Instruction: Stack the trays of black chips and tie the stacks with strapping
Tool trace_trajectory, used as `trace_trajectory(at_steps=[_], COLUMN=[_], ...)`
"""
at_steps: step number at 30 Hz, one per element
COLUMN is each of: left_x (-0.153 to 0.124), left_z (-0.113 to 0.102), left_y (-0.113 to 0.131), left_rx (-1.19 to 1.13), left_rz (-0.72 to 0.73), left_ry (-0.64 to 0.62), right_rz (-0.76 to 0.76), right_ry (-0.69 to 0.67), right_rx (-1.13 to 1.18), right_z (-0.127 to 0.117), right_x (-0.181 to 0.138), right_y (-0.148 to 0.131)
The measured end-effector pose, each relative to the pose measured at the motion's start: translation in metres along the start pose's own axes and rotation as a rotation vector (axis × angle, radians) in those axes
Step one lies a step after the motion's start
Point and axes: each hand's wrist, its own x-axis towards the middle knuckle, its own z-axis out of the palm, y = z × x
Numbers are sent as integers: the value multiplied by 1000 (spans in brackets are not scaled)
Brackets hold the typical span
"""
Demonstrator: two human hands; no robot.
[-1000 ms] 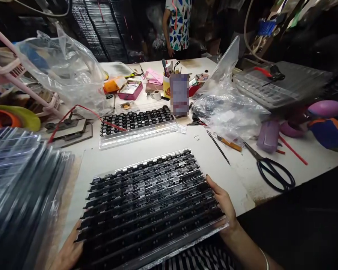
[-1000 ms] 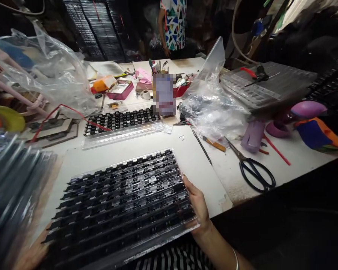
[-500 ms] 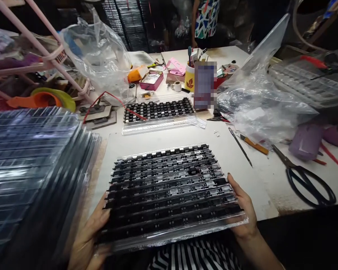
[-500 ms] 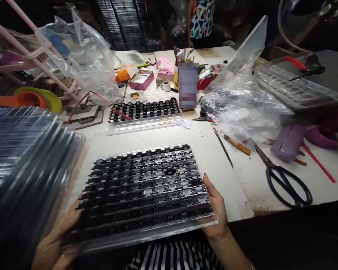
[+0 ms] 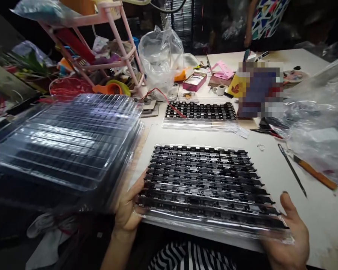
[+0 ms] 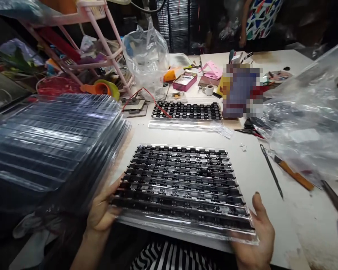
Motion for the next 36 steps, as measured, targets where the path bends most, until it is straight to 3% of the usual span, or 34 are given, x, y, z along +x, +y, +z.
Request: trace_trajectory(at_steps=[3,6,14,16,21,27,32,36], left_x=[-2,-1,5,7,8,5,1,0], left_z=[-12,-21,-23,-24,-21,-6,-3,-3], left_y=[1,0,-2,-1,-3,-6,-7,-8], left_rx=[-52,-34,127,161,235,218,162,151], left_rz=[22,45,51,49,85,121,115,106], left_ry=[36,150,245,268,255,286,222,155], right_rz=[39,81,127,38,-429,-595,-727,-1009], right_ry=[-1,12,19,74,205,149,143,148], right_rx=[-44,-9,25,-39,-398,-1155,-1547,-1774], right_z=[3,9,16,15,6,-1,-11,-8], right_x=[-3,-3,-1,-4,-15,-19,-13,-9], right_y=[2,4,4,6,15,19,15,6])
